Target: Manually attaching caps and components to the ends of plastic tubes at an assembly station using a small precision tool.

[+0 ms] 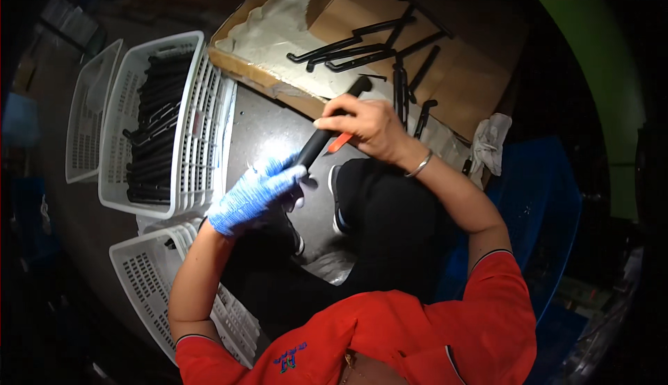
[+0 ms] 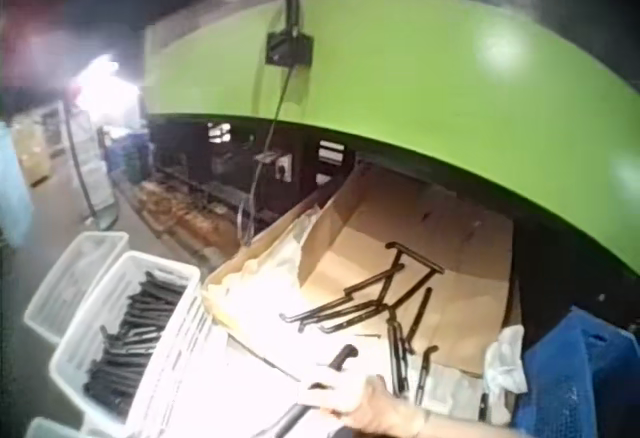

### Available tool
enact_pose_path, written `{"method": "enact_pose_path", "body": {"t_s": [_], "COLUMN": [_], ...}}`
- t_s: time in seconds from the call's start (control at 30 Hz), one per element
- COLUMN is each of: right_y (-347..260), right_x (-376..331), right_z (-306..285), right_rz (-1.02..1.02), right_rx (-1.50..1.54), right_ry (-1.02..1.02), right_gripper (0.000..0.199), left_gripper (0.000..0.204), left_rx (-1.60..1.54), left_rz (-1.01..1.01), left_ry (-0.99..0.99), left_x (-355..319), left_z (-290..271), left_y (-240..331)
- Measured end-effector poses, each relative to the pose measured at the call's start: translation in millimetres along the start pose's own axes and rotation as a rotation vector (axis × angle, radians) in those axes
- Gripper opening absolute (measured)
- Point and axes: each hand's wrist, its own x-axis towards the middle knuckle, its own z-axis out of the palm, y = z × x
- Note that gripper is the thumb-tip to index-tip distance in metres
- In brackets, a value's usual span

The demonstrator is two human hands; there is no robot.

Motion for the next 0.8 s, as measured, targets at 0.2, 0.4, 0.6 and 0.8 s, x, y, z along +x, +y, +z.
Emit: {"method": "enact_pose_path", "body": {"t_s": [0.2, 0.4, 0.6, 0.8], "right_y": [97.5, 376.0, 544.8, 578.1], "right_x": [-2.5, -50.3, -79.9, -86.8], "right_z": [1.2, -49.5, -106.0, -106.7], "right_rz": [0.313, 0.635, 0.926, 1.037], "right_rx": [0.281, -0.321, -0.719, -0.648], "right_ry": [0.059, 0.266, 0.08, -0.111], "right_gripper": [0.036, 0.026, 0.039, 0.044], "left_gripper": [0.027, 0.034, 0.04, 0.051], "left_rx": [-0.365, -0.42, -0.462, -0.5], "left_rz": [0.024, 0.029, -0.161, -0.234], "left_ry": [0.205, 0.349, 0.569, 0.627], "left_x": [22.1, 42.1, 55.0, 72.0], "left_z": [10.2, -13.1, -29.6, -23.3], "left_y": [-20.8, -31.1, -28.8, -21.4]}}
